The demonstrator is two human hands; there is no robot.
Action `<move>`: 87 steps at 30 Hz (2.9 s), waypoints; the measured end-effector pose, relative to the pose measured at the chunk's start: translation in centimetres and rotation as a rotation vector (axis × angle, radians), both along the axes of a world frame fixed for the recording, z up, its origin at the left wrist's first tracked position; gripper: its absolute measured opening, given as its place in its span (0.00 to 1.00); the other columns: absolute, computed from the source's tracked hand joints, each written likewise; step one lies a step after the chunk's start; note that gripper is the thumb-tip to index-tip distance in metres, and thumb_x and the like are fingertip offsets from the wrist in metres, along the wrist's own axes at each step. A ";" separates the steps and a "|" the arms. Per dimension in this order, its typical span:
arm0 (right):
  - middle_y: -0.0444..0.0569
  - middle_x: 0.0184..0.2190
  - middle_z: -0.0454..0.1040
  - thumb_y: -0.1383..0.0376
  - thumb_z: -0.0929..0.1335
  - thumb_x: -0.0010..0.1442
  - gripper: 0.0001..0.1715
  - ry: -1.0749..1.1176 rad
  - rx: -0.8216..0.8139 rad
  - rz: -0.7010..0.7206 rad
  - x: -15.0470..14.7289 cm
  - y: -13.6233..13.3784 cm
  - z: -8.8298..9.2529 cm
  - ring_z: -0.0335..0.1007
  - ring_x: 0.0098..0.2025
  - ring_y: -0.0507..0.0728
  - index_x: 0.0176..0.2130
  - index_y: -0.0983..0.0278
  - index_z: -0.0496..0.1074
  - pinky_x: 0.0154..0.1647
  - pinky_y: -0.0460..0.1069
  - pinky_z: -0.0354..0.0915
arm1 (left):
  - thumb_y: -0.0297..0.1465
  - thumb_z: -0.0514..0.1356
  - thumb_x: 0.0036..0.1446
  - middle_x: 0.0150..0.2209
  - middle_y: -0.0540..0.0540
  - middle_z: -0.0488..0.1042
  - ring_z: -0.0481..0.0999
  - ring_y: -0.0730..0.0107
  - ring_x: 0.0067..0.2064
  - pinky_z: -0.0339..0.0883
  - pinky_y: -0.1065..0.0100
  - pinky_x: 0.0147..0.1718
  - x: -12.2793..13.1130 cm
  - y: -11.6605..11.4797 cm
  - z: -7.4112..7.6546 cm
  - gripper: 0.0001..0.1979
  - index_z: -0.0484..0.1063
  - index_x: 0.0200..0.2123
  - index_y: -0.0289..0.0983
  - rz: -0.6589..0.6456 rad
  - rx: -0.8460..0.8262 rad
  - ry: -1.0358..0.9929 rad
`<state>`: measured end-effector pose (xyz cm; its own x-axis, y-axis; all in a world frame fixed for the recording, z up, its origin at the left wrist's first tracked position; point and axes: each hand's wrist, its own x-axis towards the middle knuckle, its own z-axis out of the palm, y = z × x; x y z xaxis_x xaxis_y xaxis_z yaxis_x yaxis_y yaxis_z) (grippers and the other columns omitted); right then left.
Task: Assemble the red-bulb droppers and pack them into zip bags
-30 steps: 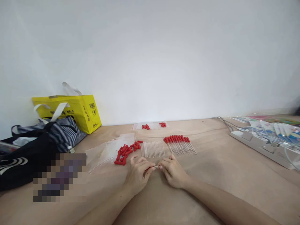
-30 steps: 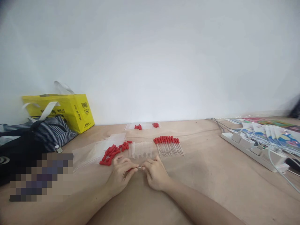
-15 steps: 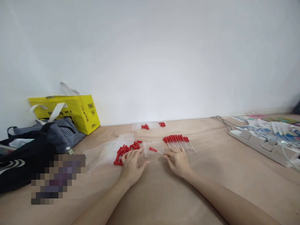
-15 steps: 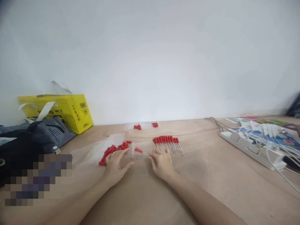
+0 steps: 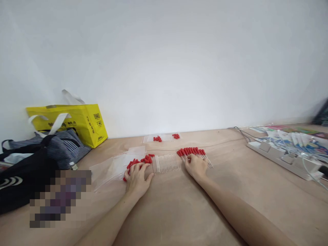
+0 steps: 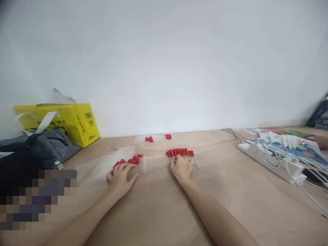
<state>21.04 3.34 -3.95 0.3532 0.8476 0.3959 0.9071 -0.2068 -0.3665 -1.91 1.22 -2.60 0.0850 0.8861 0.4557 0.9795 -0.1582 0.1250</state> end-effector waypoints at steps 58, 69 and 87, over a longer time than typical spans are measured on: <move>0.51 0.35 0.69 0.74 0.54 0.57 0.19 0.073 0.171 0.868 0.5 -6.0 -0.9 0.64 0.37 0.55 0.45 0.62 0.63 0.37 0.50 0.54 | 0.33 0.56 0.51 0.36 0.47 0.72 0.68 0.61 0.39 0.58 0.60 0.37 0.6 -3.6 0.2 0.10 0.72 0.37 0.43 -0.487 -0.061 -0.099; 0.45 0.26 0.69 0.67 0.56 0.59 0.12 0.086 0.142 0.874 -0.9 -6.2 -0.4 0.63 0.31 0.52 0.31 0.64 0.66 0.41 0.51 0.49 | 0.29 0.49 0.58 0.33 0.50 0.74 0.69 0.66 0.38 0.52 0.62 0.40 2.4 -2.7 -0.2 0.09 0.68 0.34 0.41 -0.520 -0.010 -0.115; 0.44 0.26 0.68 0.69 0.58 0.59 0.10 0.124 0.092 0.986 -2.2 -6.6 -0.1 0.61 0.31 0.51 0.33 0.63 0.67 0.35 0.48 0.49 | 0.33 0.52 0.56 0.30 0.52 0.75 0.70 0.67 0.34 0.49 0.59 0.41 2.2 -2.4 -0.2 0.08 0.70 0.31 0.41 -0.488 -0.110 -0.312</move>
